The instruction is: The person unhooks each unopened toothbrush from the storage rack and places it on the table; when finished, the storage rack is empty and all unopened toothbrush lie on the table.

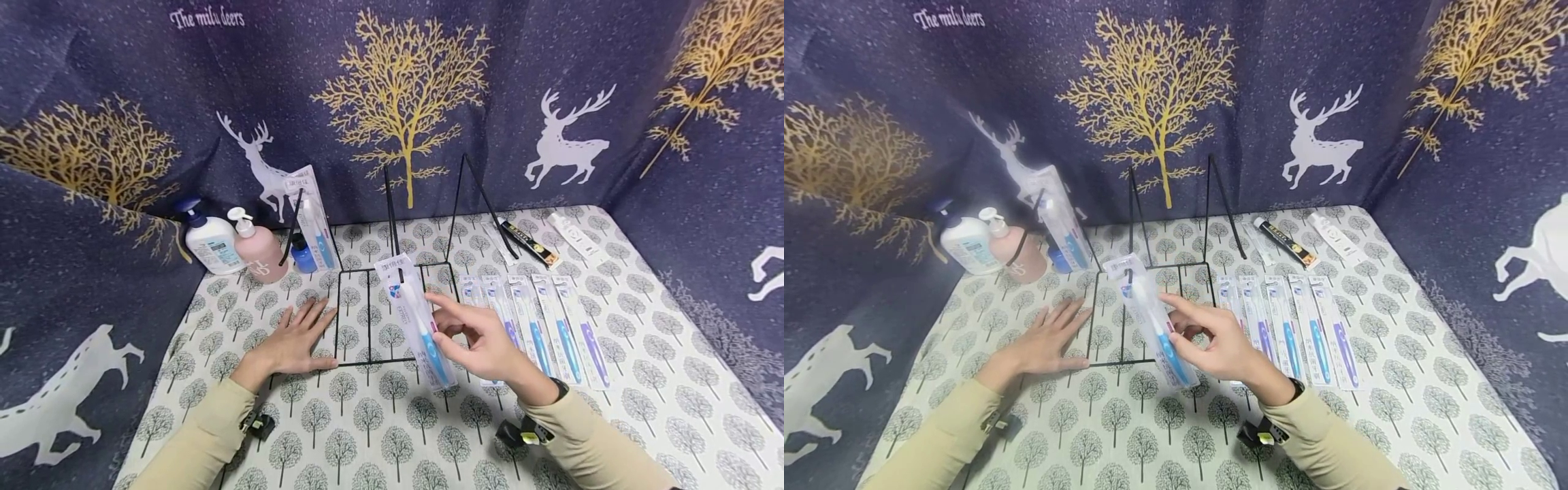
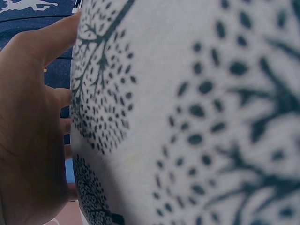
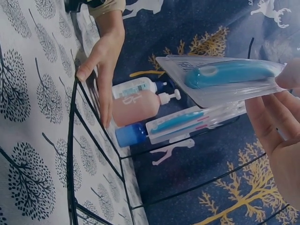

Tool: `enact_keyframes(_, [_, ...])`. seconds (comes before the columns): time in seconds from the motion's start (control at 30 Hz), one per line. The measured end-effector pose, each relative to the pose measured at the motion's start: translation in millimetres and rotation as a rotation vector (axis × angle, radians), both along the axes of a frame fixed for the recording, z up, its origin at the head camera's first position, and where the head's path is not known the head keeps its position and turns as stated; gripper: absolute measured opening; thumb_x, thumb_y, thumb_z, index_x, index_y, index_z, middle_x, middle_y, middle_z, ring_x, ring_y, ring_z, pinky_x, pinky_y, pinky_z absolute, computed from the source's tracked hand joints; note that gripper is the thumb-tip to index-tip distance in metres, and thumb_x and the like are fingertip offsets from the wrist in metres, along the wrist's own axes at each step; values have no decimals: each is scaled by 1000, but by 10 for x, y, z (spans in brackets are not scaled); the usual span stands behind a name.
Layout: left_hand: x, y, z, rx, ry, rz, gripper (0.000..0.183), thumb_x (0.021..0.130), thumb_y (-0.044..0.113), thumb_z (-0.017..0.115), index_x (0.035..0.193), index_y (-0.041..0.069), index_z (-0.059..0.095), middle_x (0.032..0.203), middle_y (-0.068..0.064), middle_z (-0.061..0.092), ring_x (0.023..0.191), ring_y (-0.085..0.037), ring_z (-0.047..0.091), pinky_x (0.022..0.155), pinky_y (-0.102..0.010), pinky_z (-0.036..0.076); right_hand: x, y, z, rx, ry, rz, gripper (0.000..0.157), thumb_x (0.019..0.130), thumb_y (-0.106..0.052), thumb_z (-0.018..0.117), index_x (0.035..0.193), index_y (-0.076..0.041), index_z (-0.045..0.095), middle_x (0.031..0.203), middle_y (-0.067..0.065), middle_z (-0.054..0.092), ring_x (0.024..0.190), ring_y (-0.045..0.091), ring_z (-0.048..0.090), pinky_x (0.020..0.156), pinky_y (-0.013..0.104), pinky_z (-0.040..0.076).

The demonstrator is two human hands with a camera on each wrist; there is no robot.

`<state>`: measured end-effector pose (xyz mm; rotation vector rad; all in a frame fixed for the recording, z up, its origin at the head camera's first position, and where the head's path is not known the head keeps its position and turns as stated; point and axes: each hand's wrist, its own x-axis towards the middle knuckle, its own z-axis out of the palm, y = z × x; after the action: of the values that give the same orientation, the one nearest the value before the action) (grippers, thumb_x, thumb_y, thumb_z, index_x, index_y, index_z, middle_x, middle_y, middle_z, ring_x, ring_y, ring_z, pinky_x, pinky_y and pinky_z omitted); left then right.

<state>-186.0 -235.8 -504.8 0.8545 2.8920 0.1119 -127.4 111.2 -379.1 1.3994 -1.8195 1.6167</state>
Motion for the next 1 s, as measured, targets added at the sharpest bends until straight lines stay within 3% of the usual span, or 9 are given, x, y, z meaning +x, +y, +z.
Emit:
enact_keyframes(0.3, [10,-5,-4,-4,8,-9,101,72,78,44,148,19,13,155,-8,2,140,-35,6,108,-63,9,57,38,-8,-27,63,76,60,70,18,55,127,18,39,74,20,64,64,20,64,60,24,56])
enact_keyframes(0.57, [17,7,6,-5,5,-4,101,72,78,43,148,19,13,155,-9,3,140,-35,7,108,-63,10,163,83,23,-6,121,60,55,75,12,57,127,16,41,73,17,64,65,19,63,61,21,55])
enact_keyframes(0.73, [10,14,-1,-6,10,-8,101,72,79,41,148,18,13,154,-10,4,139,-36,8,107,-65,10,209,172,72,-60,146,111,53,77,12,56,126,19,39,73,20,62,64,21,63,60,23,55])
enact_keyframes(1.0, [7,4,-7,-4,16,-6,101,72,79,42,148,18,14,154,-9,4,139,-36,9,106,-65,11,284,475,208,-139,130,137,49,79,13,56,122,25,37,91,25,65,73,24,64,61,25,55])
